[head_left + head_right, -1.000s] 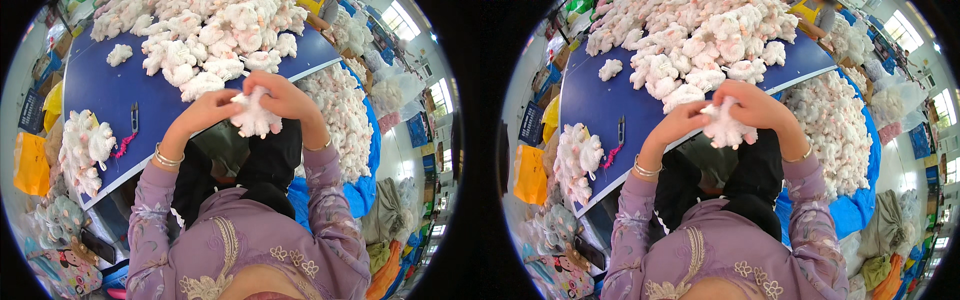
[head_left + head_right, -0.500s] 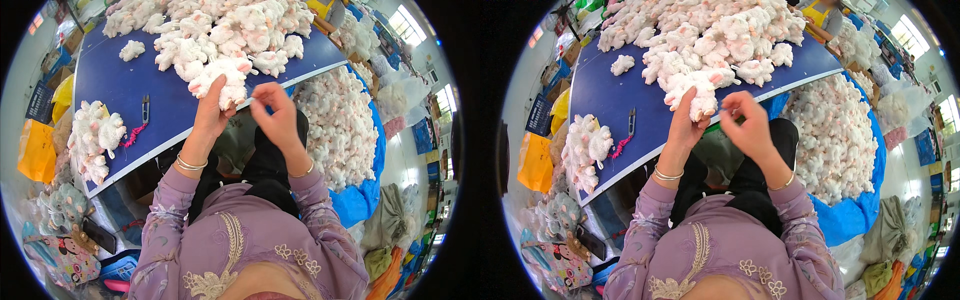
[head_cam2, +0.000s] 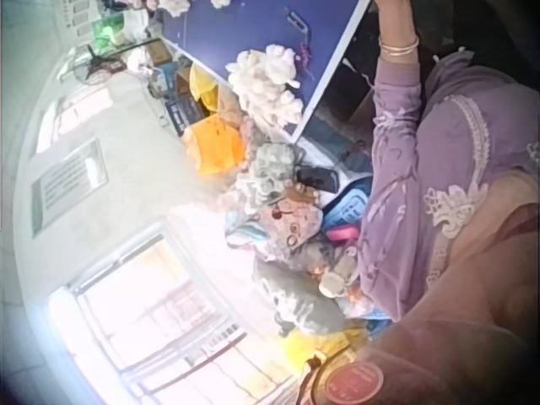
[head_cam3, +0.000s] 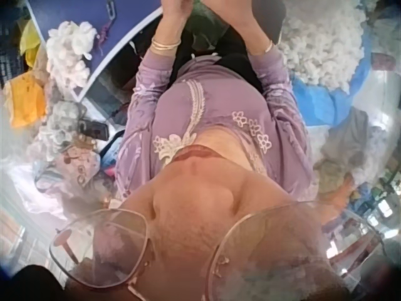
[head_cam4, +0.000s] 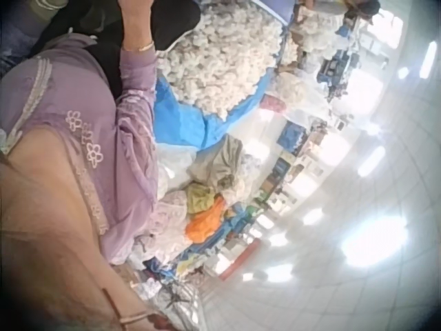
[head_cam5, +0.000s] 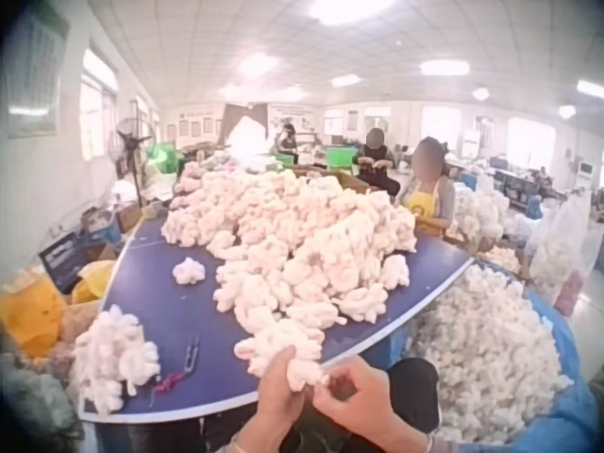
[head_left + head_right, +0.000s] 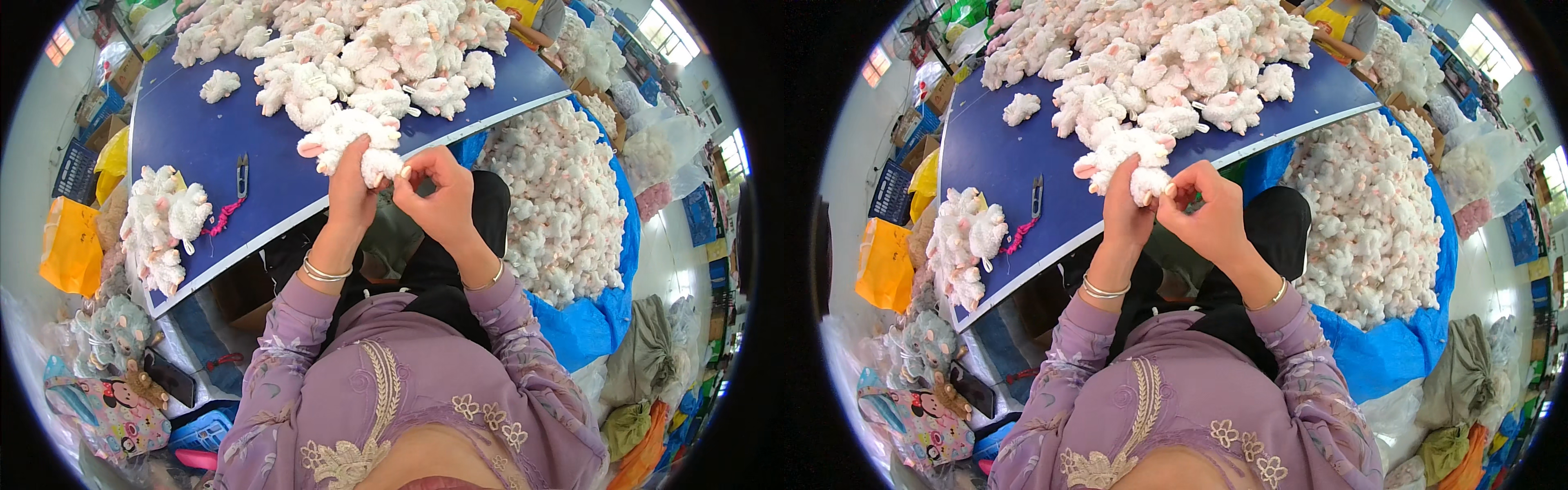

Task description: The person repeatedly picks up small white plush toys from a blue table, opens them, and stuffs them with white filling by hand. They then close the opening and place the stuffed toy back on the table. This process is repeated continuously throughout the clip.

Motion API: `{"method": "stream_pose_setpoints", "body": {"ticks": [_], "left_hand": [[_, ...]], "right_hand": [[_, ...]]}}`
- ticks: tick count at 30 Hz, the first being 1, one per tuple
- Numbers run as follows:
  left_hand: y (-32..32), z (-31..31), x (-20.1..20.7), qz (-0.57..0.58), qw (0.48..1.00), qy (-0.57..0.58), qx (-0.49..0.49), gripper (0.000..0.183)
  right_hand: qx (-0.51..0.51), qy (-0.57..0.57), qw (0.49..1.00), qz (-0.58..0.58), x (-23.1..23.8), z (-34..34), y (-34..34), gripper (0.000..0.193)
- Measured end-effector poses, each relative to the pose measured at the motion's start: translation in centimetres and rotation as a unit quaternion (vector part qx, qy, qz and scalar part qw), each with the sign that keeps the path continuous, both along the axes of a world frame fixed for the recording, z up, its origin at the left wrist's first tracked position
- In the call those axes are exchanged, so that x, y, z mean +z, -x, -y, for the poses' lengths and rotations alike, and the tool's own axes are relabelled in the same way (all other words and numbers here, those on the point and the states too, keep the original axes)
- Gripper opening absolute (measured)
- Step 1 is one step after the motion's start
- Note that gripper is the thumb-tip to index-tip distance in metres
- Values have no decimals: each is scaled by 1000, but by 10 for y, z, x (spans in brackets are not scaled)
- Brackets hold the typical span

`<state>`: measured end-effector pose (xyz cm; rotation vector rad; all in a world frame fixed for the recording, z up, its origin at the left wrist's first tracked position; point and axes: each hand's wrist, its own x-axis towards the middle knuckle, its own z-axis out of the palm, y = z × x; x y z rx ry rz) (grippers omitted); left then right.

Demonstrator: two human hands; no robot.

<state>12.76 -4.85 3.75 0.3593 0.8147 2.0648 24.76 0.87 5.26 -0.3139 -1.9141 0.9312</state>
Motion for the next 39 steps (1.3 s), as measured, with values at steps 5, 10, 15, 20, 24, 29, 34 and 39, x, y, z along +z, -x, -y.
{"method": "stream_pose_setpoints", "body": {"ticks": [5, 10, 15, 20, 24, 29, 34, 39], "left_hand": [[6, -8, -15, 6, 1000, -7, -2, 34], [-9, -10, -14, -22, 999, -28, 16, 42], [-15, -10, -26, -114, 992, -26, 54, 46], [-28, -11, -22, -180, 978, -17, 101, 46], [-35, -15, -14, -83, 987, -22, 133, 38], [-17, -19, -19, -6, 999, 25, 44, 41], [-17, -23, -14, -54, 997, -7, 53, 36], [-9, -15, -7, -170, 984, 46, -39, 40]], "right_hand": [[41, 201, 979, 7, -7, 0, 2, 21], [73, 213, 974, 16, -18, 5, 6, 22], [86, 252, 964, 15, -18, 3, 7, 17], [46, 253, 965, 58, -27, -11, 9, 21], [-15, 181, 979, 93, -31, -18, 7, 24], [-63, 5, 995, 83, -16, -6, -6, 24], [-48, -73, 996, 33, -11, -3, -11, 26], [-55, 1, 996, 64, -6, -16, -7, 26]]}}
